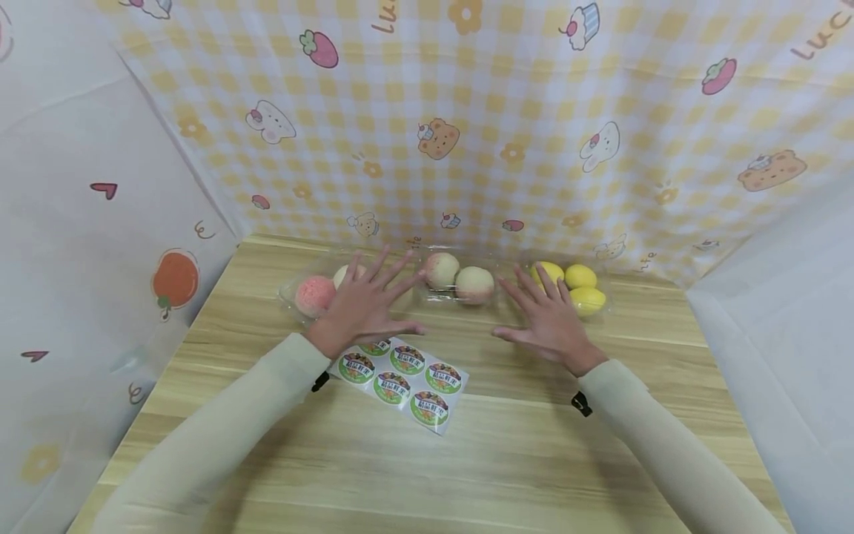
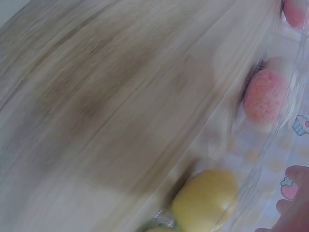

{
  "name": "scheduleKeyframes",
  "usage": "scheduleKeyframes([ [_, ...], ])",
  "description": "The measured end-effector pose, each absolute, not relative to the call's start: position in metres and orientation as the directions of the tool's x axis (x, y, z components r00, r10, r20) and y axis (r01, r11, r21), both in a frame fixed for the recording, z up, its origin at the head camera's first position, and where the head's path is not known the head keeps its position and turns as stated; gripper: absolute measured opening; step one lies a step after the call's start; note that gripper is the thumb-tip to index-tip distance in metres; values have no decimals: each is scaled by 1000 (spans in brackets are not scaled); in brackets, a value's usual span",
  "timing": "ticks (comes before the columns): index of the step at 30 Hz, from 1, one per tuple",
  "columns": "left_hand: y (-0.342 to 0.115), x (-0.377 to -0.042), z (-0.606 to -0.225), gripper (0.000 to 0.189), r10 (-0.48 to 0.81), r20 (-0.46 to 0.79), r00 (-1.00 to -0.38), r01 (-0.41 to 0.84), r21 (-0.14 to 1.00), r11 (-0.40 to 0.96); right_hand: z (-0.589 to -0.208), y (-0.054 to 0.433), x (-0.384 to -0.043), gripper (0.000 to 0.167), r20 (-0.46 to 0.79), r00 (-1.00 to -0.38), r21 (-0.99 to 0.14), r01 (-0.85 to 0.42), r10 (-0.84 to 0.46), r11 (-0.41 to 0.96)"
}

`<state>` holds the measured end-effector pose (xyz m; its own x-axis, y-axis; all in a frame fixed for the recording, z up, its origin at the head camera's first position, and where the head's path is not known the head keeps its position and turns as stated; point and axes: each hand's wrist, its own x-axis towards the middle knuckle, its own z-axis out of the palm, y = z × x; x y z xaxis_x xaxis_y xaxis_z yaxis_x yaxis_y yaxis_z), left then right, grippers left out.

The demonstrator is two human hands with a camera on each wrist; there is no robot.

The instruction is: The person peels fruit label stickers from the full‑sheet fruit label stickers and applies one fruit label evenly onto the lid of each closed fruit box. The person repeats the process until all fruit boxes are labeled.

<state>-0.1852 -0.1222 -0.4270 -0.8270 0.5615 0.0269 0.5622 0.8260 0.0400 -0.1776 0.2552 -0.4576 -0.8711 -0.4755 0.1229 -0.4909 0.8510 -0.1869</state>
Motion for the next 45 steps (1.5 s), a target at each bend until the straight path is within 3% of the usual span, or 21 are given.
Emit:
scheduleKeyframes([
  [16,-144,-182,-431,100,518,-8,-855,518,39,855,-468,282,-176,93,136,-898,-206,-439,-418,875],
  [26,-147,-183,-432,102,486,-8,-874,482,117,868,-461,283,-179,74,212,-911,-475,-412,-353,778],
  [29,-143,-184,-430,99,501,19,-865,495,192,847,-457,280,-180,70,205,-930,-575,-366,-304,732],
  [37,-124,-185,-427,87,478,149,-866,470,570,674,-443,259,-179,71,168,-977,-822,-212,-131,529],
  [41,-112,-187,-429,80,389,140,-910,365,715,597,-440,249,-180,61,147,-986,-850,-167,-80,500],
  [45,-101,-189,-436,75,314,90,-945,264,777,571,-442,241,-182,49,145,-989,-827,-139,-32,544],
])
